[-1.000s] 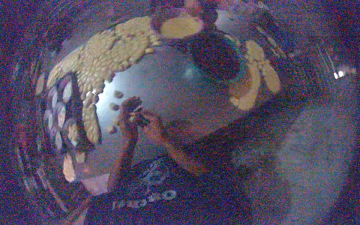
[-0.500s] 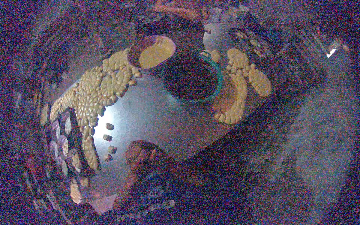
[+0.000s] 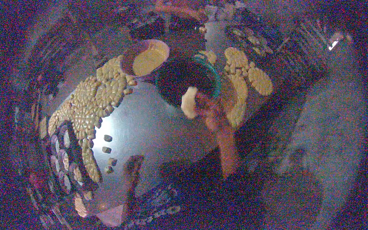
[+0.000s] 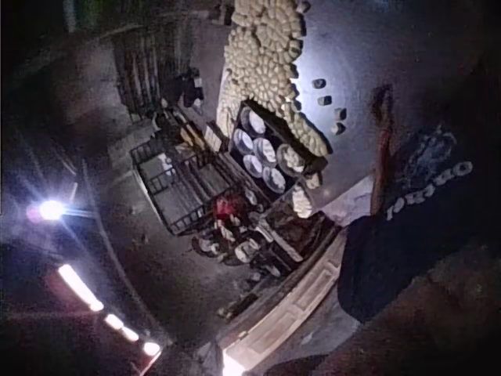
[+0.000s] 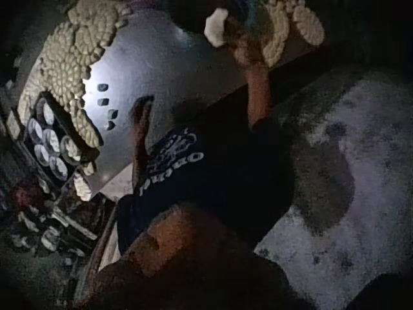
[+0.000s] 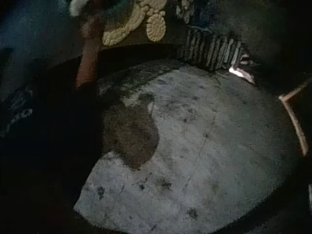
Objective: The person shapes pieces of dough into rounds by hand and places them into paper liners on a tray.
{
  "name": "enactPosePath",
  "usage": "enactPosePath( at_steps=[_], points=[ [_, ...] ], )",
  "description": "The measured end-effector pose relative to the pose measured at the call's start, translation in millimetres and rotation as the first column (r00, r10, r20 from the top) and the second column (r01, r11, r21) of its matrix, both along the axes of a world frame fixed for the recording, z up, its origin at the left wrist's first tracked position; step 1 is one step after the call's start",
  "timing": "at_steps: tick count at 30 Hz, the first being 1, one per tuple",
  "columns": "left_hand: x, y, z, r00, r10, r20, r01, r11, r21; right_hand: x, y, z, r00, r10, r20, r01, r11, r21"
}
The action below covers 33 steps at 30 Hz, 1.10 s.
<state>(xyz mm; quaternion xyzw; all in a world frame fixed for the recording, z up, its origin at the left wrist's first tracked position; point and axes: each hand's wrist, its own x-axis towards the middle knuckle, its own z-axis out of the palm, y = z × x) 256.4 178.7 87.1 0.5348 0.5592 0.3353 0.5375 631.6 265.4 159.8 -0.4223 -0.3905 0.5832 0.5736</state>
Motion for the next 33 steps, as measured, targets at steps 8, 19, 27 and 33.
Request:
enactPosePath(
  at_steps=[8, 19, 27, 33],
  points=[
    [-80, -32, 1, 0.849, 0.525, -0.058, -0.527, 0.849, -0.031, 49, 132, -21, 0.172, 0.484, 0.858, -0.448, 0.814, -0.370],
    [-75, -58, -9, 0.772, 0.635, -0.020, -0.635, 0.770, -0.067, 35, 174, -75, -0.056, 0.614, 0.787, -0.557, 0.635, -0.535],
    [-64, -61, 13, 0.782, 0.622, -0.036, -0.623, 0.782, -0.019, 10, 178, -59, -0.218, 0.666, 0.714, -0.492, 0.557, -0.669],
    [-59, -59, 16, 0.799, 0.600, -0.033, -0.600, 0.800, 0.009, 32, 185, -81, -0.162, 0.716, 0.679, -0.517, 0.525, -0.676]
  ],
)
